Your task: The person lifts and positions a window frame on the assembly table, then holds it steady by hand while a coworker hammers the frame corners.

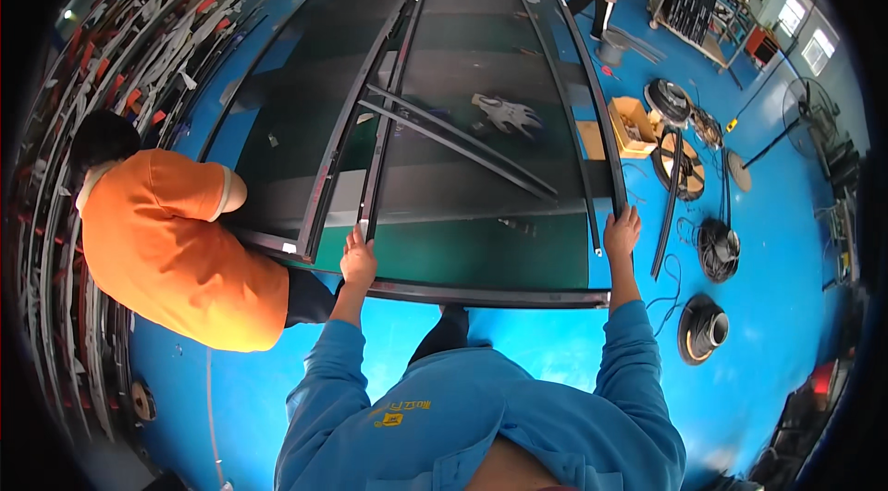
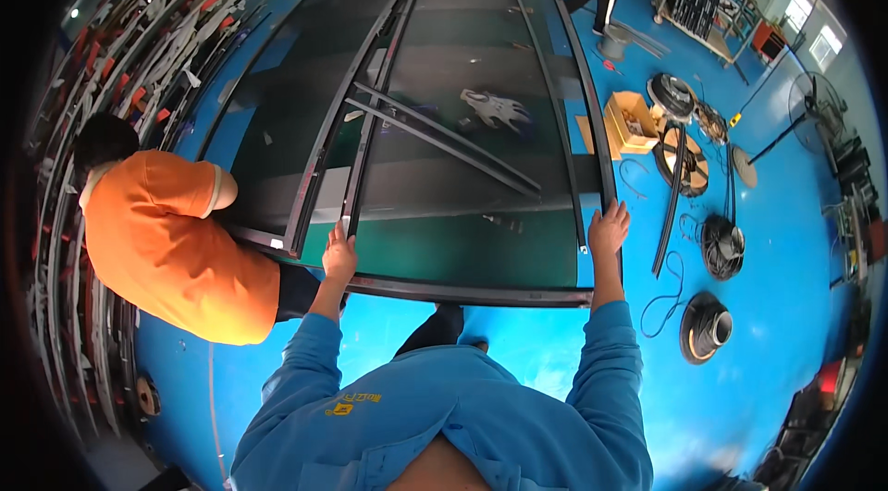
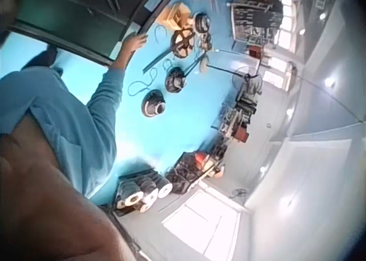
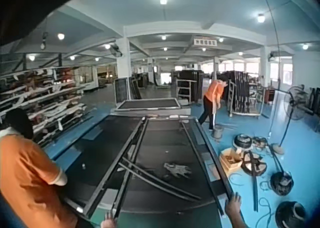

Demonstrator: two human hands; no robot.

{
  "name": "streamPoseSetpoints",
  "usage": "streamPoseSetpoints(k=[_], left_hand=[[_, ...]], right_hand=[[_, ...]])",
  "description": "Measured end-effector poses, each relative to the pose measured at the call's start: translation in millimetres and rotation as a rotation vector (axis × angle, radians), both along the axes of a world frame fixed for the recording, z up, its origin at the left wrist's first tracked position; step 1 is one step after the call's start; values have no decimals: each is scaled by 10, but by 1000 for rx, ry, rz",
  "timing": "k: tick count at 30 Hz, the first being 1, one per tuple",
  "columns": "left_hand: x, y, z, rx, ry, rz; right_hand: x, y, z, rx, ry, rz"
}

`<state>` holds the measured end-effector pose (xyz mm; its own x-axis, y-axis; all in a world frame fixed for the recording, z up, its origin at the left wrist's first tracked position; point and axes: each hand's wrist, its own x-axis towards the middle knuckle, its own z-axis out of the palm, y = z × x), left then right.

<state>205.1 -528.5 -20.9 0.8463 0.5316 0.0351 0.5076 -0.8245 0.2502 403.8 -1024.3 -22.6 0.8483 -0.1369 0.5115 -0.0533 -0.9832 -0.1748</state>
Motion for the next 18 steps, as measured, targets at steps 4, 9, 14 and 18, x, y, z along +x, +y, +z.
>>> streamPoseSetpoints(k=[4, 9, 14, 18], left_hand=[[-71, 39, -30, -17, -15, 10], [-8, 82, 55, -38, -51, -2], [22, 237, 96, 176, -145, -78], [312, 413, 153, 83, -280, -136]], right_hand=[[200, 67, 190, 286, 439, -165], [290, -66, 44, 220, 465, -153], [234, 86, 114, 209, 501, -131], [181, 137, 158, 242, 534, -121]])
